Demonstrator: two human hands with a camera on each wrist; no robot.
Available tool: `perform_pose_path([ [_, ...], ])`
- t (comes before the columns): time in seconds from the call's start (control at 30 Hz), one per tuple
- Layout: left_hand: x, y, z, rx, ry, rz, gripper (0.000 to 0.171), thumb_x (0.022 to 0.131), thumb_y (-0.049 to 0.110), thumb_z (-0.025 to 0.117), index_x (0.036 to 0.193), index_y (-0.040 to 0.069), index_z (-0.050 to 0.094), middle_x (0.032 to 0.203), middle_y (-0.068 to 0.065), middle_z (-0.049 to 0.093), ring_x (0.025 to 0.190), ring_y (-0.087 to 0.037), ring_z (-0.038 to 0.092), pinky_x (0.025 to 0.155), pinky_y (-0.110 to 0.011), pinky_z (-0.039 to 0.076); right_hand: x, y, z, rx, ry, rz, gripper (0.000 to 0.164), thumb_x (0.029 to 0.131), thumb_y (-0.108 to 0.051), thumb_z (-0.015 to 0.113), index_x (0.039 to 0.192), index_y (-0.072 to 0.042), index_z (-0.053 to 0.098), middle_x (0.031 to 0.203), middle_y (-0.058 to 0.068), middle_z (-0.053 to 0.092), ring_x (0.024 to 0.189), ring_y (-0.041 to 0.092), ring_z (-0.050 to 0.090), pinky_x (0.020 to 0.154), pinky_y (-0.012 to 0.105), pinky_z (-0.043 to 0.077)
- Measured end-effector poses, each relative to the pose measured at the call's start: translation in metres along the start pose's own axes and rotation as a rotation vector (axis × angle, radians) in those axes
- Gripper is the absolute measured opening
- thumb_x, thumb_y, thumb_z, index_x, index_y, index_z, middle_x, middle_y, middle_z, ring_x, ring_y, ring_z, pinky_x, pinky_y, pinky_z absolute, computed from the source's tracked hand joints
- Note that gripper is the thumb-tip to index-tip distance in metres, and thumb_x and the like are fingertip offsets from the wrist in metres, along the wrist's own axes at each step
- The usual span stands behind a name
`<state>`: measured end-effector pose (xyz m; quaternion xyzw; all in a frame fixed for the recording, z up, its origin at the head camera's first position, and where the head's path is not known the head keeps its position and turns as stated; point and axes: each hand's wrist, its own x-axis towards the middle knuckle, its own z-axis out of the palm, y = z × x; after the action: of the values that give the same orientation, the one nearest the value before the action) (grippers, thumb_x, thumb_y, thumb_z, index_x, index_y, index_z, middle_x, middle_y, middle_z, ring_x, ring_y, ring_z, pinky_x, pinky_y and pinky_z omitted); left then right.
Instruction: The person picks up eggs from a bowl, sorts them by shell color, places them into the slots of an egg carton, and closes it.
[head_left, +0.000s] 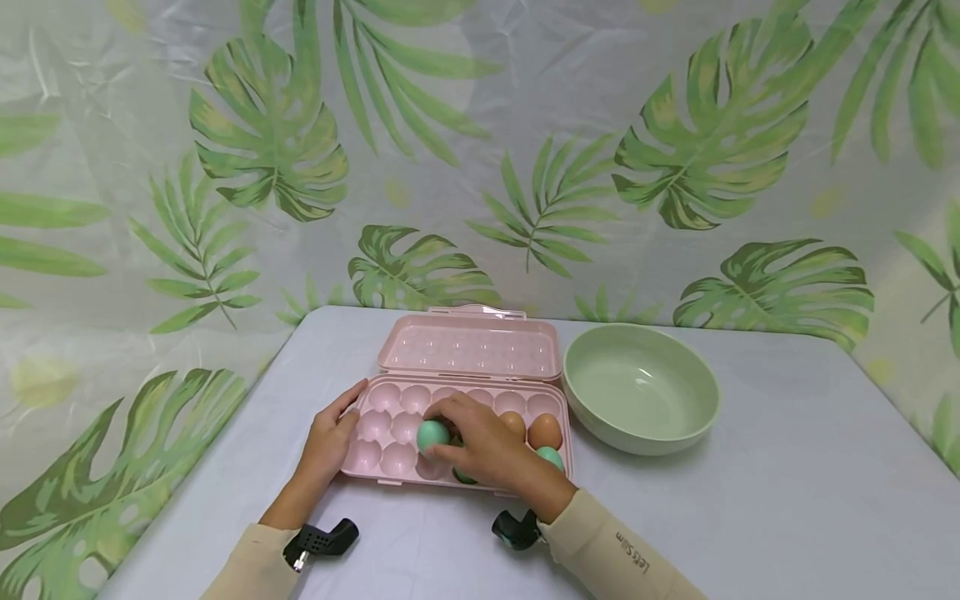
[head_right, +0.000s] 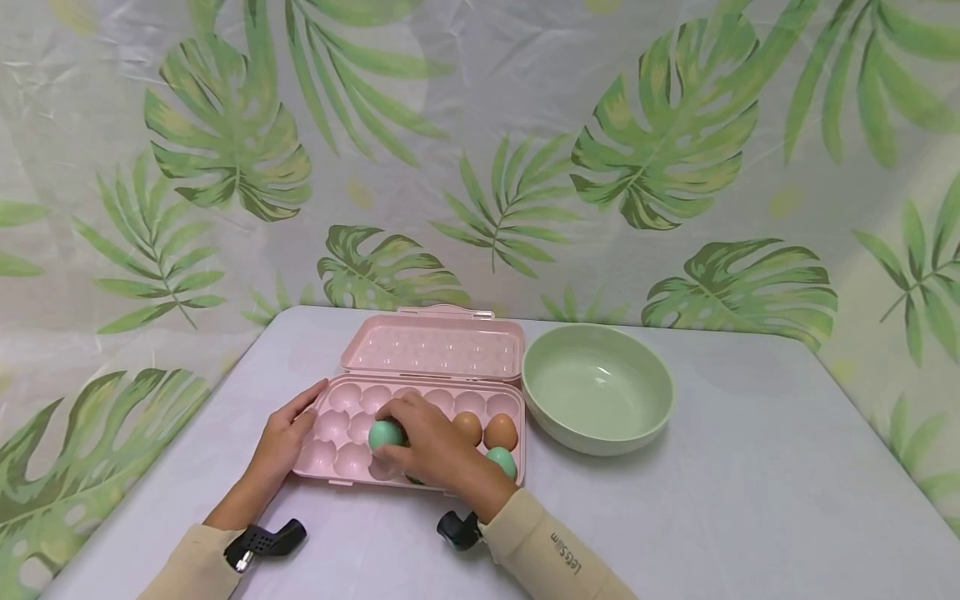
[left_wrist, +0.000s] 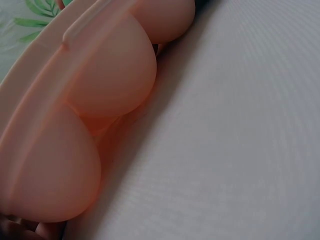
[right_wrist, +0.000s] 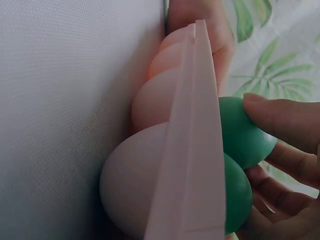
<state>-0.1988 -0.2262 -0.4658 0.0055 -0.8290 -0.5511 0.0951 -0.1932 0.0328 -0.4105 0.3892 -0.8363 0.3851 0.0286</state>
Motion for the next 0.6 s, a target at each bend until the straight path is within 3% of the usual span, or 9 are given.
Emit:
perform_pose_path([
  [0.6, 0.0004, 0.0006, 0.0003, 0.001, 0.005, 0.005, 0.045, 0.098, 0.006, 0.040, 0.143, 0.005, 0.046, 0.149, -0.008, 0.043, 0.140, -0.021, 0.031, 0.115, -0.040, 0.022, -0.0002, -0.0007, 0.0015, -0.024, -0.025, 0.039, 0.027, 0.081, -0.017, 0.077, 0.105, -0.014, 0.065, 0.098, -0.005, 0.058, 0.086, 0.011, 0.058, 0.079, 0.022, 0.048],
])
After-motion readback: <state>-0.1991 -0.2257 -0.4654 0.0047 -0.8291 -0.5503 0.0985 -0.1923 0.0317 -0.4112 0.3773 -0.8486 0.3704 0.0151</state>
